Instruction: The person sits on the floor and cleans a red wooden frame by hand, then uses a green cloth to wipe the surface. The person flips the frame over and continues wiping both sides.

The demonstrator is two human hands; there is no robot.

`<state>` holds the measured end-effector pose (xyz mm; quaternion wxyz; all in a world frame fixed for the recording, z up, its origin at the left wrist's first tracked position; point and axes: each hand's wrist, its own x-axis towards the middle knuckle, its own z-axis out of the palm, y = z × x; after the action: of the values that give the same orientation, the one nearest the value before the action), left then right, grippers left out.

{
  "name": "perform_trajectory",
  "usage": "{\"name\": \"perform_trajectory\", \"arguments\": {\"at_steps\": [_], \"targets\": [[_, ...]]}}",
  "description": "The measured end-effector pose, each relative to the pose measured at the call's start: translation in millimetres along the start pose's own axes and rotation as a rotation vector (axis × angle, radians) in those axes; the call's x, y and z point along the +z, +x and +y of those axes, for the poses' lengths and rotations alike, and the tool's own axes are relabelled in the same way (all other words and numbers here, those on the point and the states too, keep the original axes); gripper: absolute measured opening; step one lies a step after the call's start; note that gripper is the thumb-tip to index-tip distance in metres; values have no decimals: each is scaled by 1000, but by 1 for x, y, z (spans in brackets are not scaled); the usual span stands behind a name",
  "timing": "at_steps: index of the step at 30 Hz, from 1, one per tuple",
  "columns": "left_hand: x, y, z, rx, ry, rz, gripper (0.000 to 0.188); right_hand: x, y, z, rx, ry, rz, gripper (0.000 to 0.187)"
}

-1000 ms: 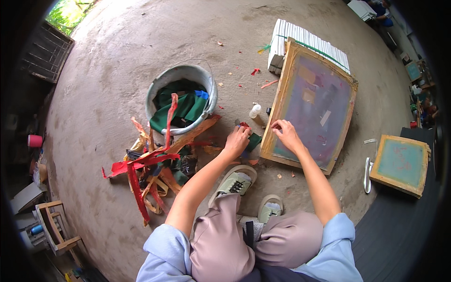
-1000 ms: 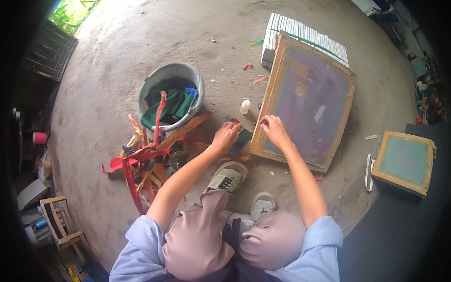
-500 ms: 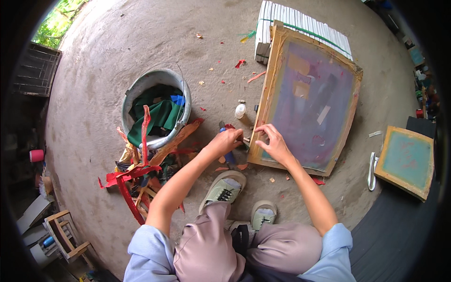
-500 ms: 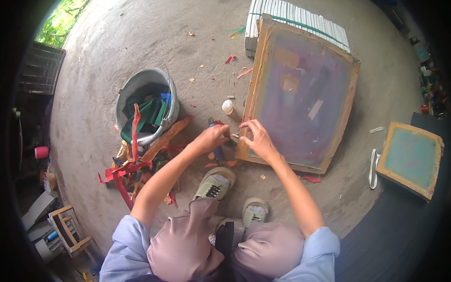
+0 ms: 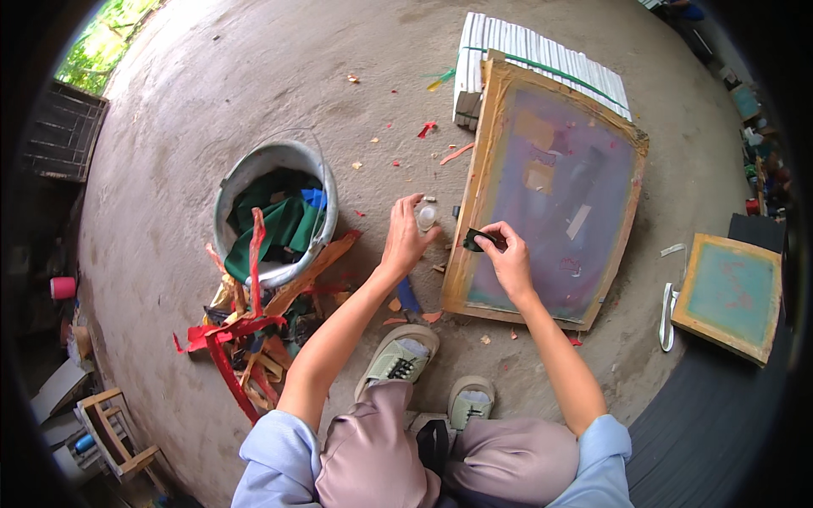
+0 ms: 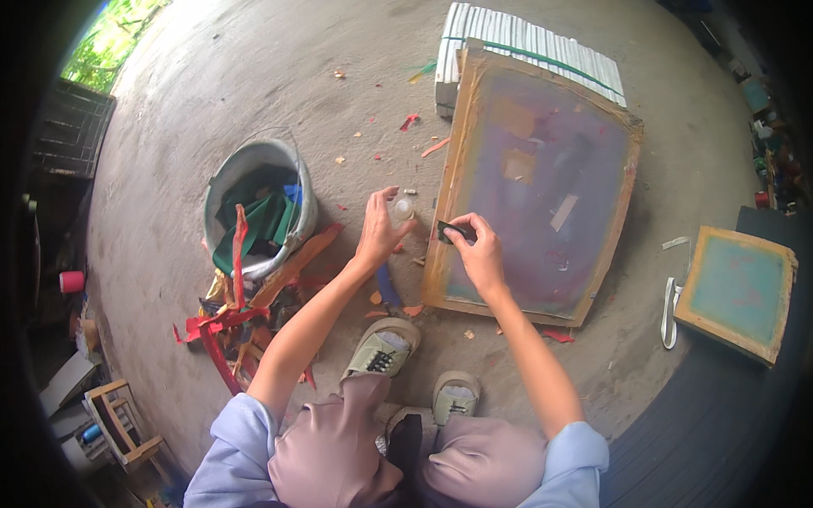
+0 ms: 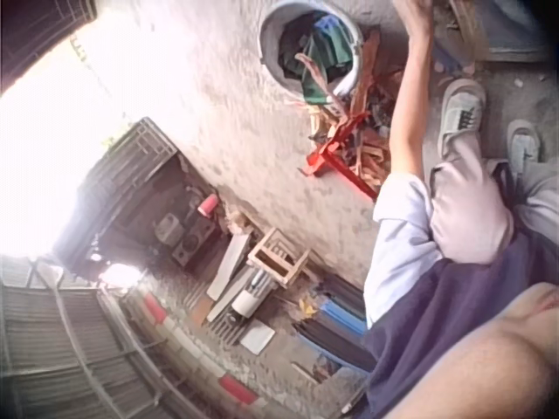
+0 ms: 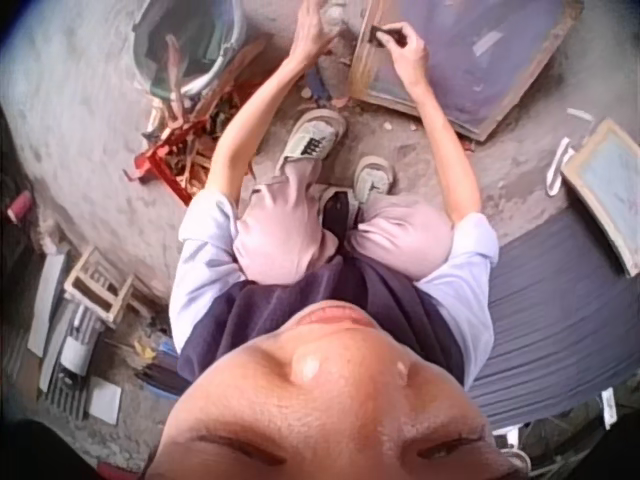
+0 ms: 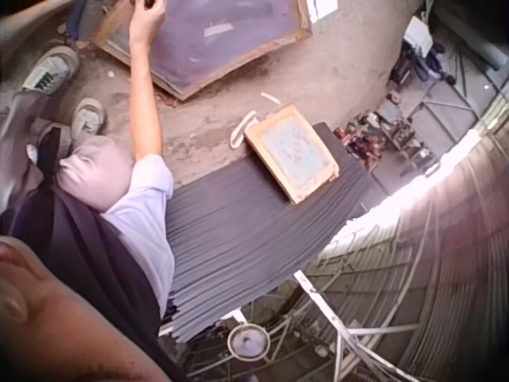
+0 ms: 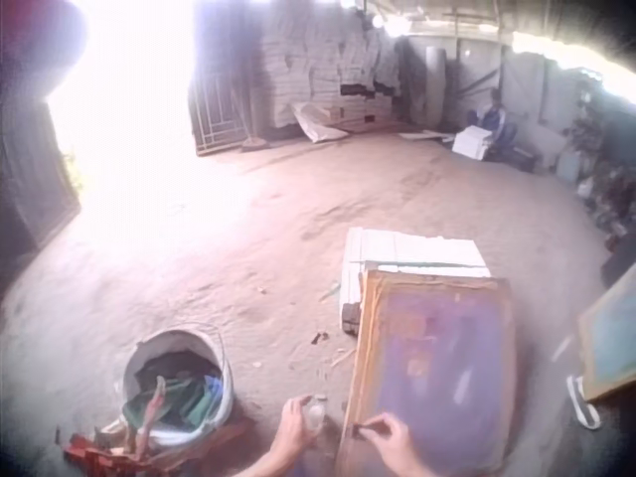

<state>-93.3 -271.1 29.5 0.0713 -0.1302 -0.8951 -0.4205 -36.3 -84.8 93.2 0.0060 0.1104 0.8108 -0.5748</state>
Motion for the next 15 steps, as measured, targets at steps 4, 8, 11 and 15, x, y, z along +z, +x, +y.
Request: {"name": "perform_trajectory", "arguments": {"at_steps": [4, 8, 11, 15], "targets": [[13, -3, -18, -160, 35, -108, 45, -14, 0, 10, -5, -7, 69, 14], [-11, 2, 13, -130, -40, -94, 39, -50, -1, -14, -9, -26, 59, 13], [-48, 24, 57, -15, -224, -205, 39, -74, -3, -57, -103, 9, 143, 13], [-101, 50, 140, 249, -473, -201, 41, -99, -20, -140, -210, -7, 229, 14]]}}
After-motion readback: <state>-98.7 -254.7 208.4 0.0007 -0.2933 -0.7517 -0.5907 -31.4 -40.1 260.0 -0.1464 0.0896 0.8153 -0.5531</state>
